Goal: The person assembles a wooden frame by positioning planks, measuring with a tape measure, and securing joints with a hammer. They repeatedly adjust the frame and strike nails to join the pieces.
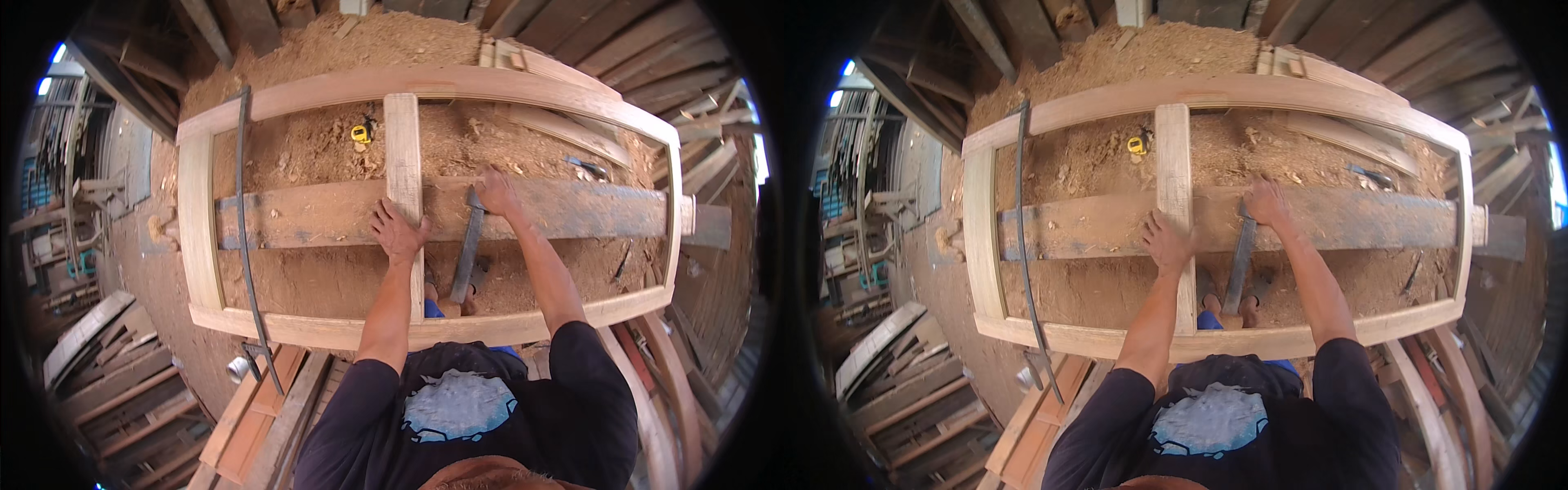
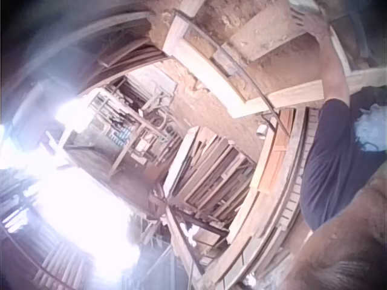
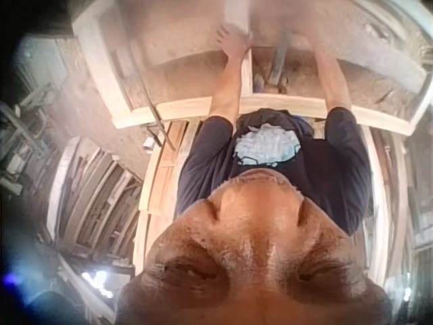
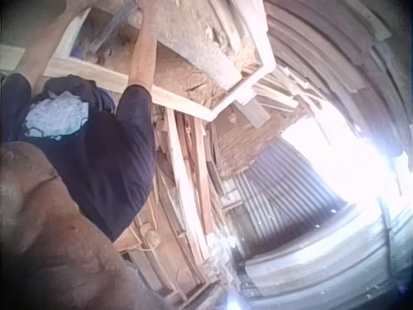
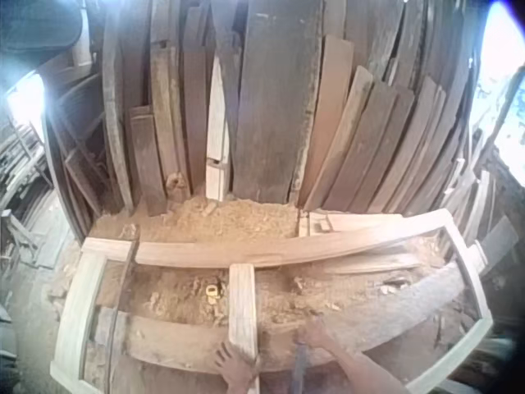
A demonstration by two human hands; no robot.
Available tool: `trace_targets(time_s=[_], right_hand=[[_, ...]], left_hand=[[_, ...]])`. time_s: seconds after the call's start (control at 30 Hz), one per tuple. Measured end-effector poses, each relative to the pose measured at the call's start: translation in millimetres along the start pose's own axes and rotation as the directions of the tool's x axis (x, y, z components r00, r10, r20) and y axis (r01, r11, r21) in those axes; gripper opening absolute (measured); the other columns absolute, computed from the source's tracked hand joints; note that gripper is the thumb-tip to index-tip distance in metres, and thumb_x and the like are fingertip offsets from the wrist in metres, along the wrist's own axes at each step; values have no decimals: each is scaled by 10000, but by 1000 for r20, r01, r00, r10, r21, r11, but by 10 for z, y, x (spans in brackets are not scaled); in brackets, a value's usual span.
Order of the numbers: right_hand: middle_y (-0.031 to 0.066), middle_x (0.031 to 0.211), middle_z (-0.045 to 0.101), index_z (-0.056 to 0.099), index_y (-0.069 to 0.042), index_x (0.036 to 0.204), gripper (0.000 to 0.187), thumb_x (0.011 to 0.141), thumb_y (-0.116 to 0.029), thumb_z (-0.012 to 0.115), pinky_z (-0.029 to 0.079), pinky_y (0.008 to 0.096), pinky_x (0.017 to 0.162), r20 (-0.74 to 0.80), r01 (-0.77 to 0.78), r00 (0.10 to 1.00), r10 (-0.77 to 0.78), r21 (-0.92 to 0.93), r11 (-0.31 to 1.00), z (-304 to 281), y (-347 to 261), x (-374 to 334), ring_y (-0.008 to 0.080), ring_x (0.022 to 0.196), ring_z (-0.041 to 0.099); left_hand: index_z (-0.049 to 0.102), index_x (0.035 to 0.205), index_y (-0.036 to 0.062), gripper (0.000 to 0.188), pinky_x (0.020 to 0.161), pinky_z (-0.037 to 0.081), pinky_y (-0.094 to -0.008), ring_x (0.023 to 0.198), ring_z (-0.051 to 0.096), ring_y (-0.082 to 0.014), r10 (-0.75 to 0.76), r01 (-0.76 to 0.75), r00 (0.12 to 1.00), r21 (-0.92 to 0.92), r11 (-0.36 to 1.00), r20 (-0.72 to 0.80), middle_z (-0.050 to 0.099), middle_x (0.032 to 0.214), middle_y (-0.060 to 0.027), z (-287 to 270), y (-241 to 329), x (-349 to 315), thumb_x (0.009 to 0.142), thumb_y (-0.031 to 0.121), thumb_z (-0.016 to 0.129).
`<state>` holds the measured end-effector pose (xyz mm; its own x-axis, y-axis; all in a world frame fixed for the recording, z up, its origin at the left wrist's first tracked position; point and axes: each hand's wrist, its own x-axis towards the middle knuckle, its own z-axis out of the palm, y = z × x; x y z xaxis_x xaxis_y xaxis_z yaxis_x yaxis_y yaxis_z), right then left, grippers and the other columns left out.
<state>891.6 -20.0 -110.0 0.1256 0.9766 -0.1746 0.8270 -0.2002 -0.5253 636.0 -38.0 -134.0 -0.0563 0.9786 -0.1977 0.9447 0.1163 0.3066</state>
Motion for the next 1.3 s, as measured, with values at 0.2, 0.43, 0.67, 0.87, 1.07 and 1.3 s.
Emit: trace_targets(time_s=[0.2,0.43,0.67,0.87,1.07,1.3], right_hand=[[206,1550,310,352,35,1468,731,852,-278,593,166,569,1183,145,106,988,-55,-373,922,1193,693,1415,386,1423,300],[237,1572,240,195,-70,1540,771,896,-309,544,168,569,1183,327,-8,932,156,-412,911,963,-147,2199,429,1456,196],[263,1518,304,278,-21,1490,698,902,-298,533,299,537,1116,304,172,953,-18,-490,855,1698,290,2812,422,1380,319],[263,1510,320,315,15,1461,694,909,-332,554,358,513,1071,401,220,916,-36,-425,878,1801,234,2718,428,1326,391],[264,1502,335,353,50,1432,700,915,-367,575,416,490,1025,441,247,895,-71,-357,901,1500,168,2377,434,1271,462],[288,1416,446,343,42,1443,732,907,-378,610,456,482,1000,280,170,957,-77,-324,931,1260,542,1553,452,1173,563]], left_hand=[[276,1447,-71,1080,1103,246,-588,1338,341,-481,55,-55,998,11,998,-13,372,1462,-293,55,49,92,704,588,700],[298,1396,-99,1083,1050,239,-610,1267,334,-493,69,-71,993,-15,997,-99,380,1377,-323,177,-99,94,622,516,740],[240,1420,-88,1122,1074,194,-620,1304,286,-497,39,-39,999,-9,999,-20,309,1424,-334,225,-137,140,597,478,750],[224,1419,-104,1125,1077,184,-611,1311,266,-511,28,-27,999,-22,999,41,308,1412,-343,155,-71,168,611,457,770],[214,1428,-104,1143,1086,179,-622,1332,243,-523,54,-53,998,-67,996,12,286,1438,-352,179,-86,148,618,470,781],[184,1469,-89,1122,1134,169,-594,1387,228,-491,-67,66,982,10,998,178,251,1513,-302,-4,17,147,698,519,726]])
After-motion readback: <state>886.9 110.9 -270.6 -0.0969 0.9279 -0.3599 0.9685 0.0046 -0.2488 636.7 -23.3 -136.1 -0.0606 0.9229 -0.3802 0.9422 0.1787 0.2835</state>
